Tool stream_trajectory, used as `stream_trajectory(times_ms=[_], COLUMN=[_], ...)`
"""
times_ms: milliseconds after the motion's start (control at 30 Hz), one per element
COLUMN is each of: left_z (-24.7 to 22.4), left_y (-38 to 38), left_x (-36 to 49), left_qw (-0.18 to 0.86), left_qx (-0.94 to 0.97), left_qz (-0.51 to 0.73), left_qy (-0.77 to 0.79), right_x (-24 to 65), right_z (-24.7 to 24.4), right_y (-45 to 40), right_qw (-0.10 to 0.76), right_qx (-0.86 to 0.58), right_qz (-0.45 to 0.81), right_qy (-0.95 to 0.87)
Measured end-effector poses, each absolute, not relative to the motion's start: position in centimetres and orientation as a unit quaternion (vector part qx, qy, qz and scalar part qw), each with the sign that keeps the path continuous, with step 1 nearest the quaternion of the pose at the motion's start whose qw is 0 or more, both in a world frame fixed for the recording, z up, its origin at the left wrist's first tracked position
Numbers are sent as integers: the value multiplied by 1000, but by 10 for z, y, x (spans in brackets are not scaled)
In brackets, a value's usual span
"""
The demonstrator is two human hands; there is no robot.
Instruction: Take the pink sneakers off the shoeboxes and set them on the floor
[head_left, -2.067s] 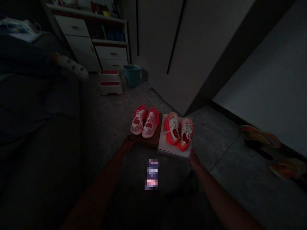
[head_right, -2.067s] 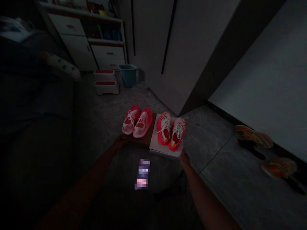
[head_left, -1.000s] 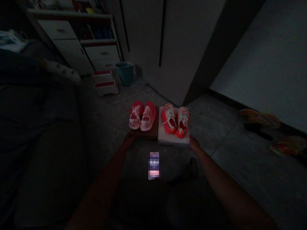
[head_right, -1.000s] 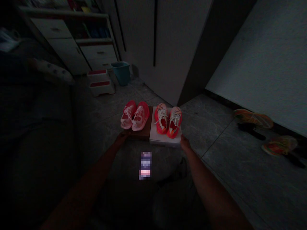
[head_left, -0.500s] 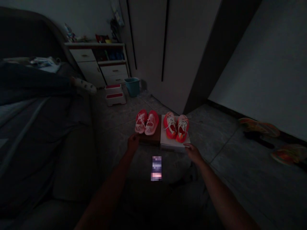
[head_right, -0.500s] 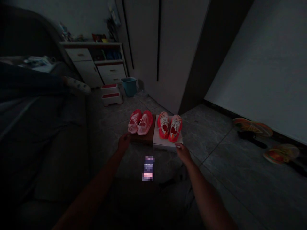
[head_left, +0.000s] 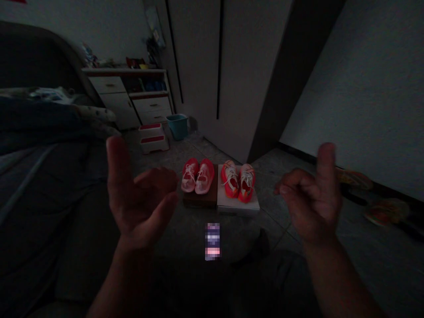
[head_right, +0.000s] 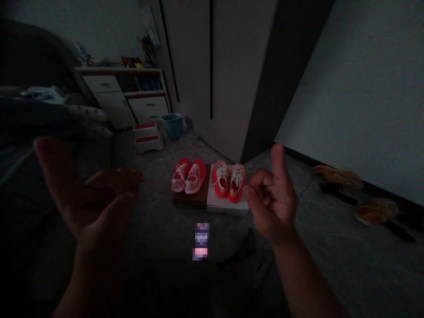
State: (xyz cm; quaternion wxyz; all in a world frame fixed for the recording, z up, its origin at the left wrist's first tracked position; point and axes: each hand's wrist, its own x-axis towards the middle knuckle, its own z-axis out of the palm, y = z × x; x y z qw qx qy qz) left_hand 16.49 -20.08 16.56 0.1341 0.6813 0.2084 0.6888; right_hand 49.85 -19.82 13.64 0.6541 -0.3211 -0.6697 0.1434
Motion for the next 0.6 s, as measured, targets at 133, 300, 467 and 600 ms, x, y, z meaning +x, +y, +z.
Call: stream_trajectory(times_ms=[133, 300, 467, 600], left_z=[135, 46, 15, -3], left_y=[-96, 14, 25, 9], left_x=[154, 130, 128, 148], left_qw=[181, 258, 171, 70], left_qx=[699, 657, 663, 691], left_qz=[638, 580, 552, 323], left_qy=[267, 406, 477, 642], right_x=[508, 533, 534, 518], right_z=[109, 31, 15, -6], right_y=[-110, -12, -24, -62], right_qw=[627, 568, 581, 572], right_qx=[-382, -472, -477, -509], right_qz=[178, 254, 199, 156], right_qy=[-655, -625, -628, -624])
